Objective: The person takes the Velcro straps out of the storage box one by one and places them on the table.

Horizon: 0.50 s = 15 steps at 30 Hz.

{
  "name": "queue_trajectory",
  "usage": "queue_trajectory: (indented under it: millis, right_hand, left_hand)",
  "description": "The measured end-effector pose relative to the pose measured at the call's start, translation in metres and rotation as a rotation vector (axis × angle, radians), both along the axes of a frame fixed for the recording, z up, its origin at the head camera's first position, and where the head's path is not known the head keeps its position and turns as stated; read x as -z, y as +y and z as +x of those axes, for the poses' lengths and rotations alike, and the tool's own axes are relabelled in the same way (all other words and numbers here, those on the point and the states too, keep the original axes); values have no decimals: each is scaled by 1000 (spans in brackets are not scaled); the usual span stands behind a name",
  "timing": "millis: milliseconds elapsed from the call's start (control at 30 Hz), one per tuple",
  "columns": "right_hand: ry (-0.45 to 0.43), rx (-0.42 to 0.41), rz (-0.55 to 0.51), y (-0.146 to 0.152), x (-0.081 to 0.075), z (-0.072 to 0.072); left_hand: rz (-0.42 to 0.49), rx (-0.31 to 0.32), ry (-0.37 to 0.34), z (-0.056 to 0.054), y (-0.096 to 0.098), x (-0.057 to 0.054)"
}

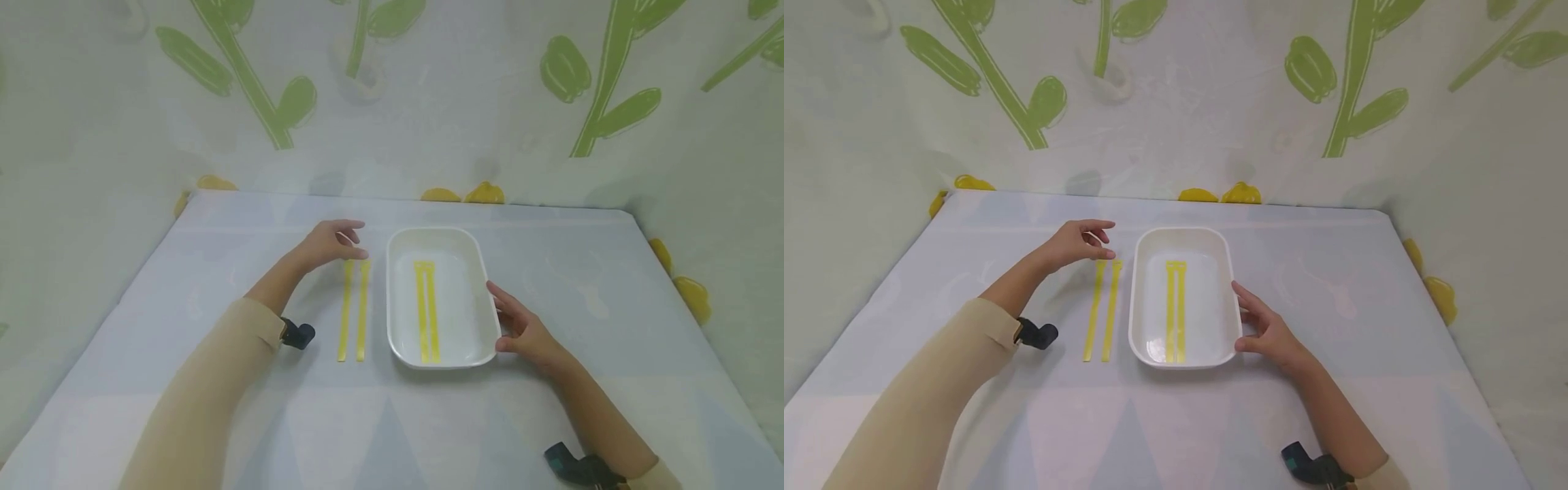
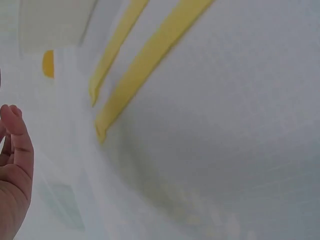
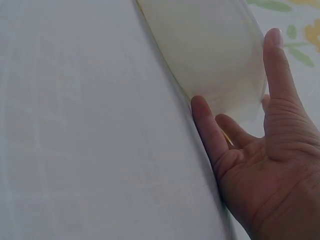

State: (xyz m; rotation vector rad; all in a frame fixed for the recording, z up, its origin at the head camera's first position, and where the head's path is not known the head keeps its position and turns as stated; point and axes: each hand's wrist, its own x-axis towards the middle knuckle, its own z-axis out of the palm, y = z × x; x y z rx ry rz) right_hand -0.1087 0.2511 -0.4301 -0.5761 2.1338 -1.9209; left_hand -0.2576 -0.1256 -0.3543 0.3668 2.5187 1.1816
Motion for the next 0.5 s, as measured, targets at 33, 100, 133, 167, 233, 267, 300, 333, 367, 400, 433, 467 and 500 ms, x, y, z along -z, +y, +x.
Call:
queue_trajectory:
  millis: [33, 100, 133, 167, 233, 267, 300, 333, 367, 400, 433, 467, 500]
  right_hand:
    - [-2, 1, 2, 0, 0, 0]
    - [-3, -2, -1, 1, 0, 0]
    - [-4, -4, -5, 1, 0, 0]
    - [-5, -6, -11, 2, 0, 1]
    - [-8, -10, -26, 3, 0, 1]
    - [-8, -13, -29, 3, 1, 1]
    - [-9, -14, -26, 3, 1, 0]
    - [-9, -14, -21, 3, 1, 0]
    - [-8, -13, -14, 3, 2, 0]
    - [-6, -14, -8, 3, 2, -1]
    - [-3, -15, -4, 3, 2, -1]
    - [2, -14, 5, 3, 3, -1]
    - [2, -13, 5, 3, 3, -1]
  left_hand:
    - [10, -1, -3, -1, 2, -3]
    - [41, 1, -11, -4, 7, -9]
    - [57, 5, -15, -5, 9, -11]
    - [73, 11, -21, -6, 12, -13]
    - [110, 17, -42, -9, 18, -17]
    - [129, 23, -52, -10, 21, -19]
    - [140, 28, -60, -10, 24, -20]
    - [148, 34, -65, -11, 27, -22]
    - [157, 39, -70, -11, 30, -25]
    - [160, 42, -71, -11, 34, -27]
    - [162, 48, -70, -12, 38, -29]
    - [162, 56, -70, -12, 42, -31]
    - [152, 63, -67, -12, 47, -33]
